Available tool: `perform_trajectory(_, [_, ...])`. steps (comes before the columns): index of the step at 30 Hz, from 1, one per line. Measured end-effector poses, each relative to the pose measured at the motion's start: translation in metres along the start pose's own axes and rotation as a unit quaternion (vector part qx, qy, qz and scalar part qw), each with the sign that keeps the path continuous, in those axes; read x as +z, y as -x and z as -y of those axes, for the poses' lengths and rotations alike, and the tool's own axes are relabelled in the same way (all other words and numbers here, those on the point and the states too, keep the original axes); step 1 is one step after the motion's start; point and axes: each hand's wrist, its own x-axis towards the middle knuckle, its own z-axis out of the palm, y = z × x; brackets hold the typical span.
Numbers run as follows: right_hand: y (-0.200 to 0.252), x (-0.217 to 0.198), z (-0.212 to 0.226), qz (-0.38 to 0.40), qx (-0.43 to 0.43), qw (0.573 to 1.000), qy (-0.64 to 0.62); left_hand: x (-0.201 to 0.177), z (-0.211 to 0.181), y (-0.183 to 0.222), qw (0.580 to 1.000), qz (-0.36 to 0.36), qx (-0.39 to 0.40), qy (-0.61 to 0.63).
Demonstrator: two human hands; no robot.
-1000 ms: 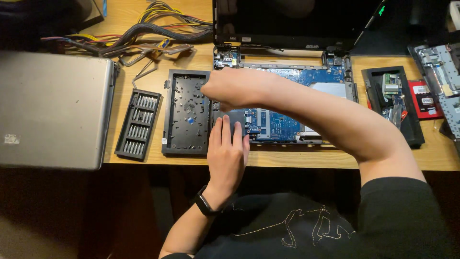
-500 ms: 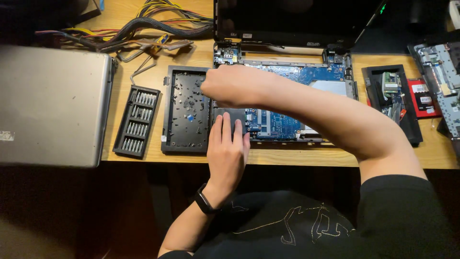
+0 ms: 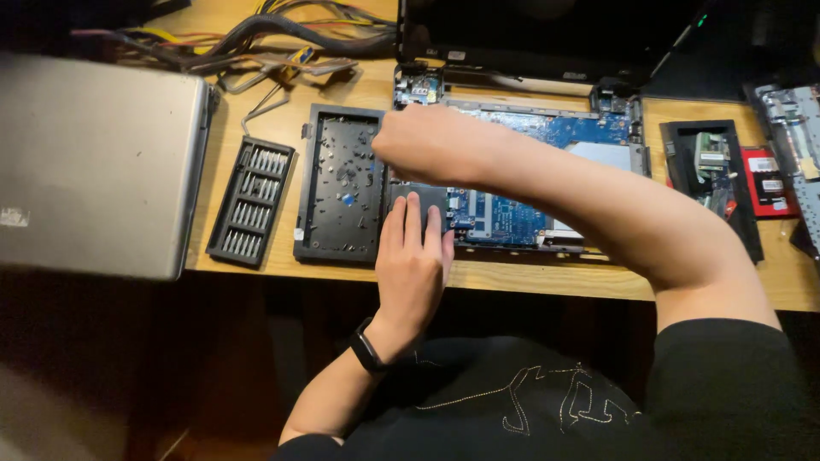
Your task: The recorder is shown repairing a laptop by installing various components such as an SSD and a cooling fan onto the motherboard and securing them with screws.
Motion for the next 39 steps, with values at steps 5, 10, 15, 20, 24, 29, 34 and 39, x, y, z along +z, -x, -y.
perform_trajectory(5, [-0.003,-0.003,0.004,0.035,-0.002,0.999,-0.004,-0.002,0.003,0.006,1.000,-0.001,-0.010,-0.003])
perform_trajectory(10, [0.000,-0.008,0.009,0.025,0.007,1.000,0.017,0.005,0.003,0.008,1.000,-0.004,-0.006,-0.003])
perform_trajectory(15, [0.000,-0.008,0.006,0.041,0.003,0.999,0.014,0.002,0.002,0.006,1.000,0.005,-0.009,-0.005])
perform_trajectory(20, [0.001,-0.006,0.007,0.055,0.033,0.997,0.039,0.004,0.003,0.008,1.000,0.004,-0.013,-0.006])
perform_trajectory(24, [0.003,-0.003,0.001,0.026,0.001,1.000,-0.009,0.006,0.003,0.009,1.000,-0.001,-0.013,-0.002])
perform_trajectory(29, [-0.001,-0.007,0.008,0.051,0.046,0.997,0.032,0.007,0.004,0.010,1.000,0.004,-0.017,-0.005])
perform_trajectory(34, [0.003,-0.010,0.012,0.058,0.025,0.997,0.047,0.003,0.004,0.009,1.000,0.006,-0.011,-0.015])
perform_trajectory(39, [0.002,-0.009,0.010,0.036,0.042,0.997,0.060,0.004,0.004,0.010,1.000,0.008,-0.017,-0.014])
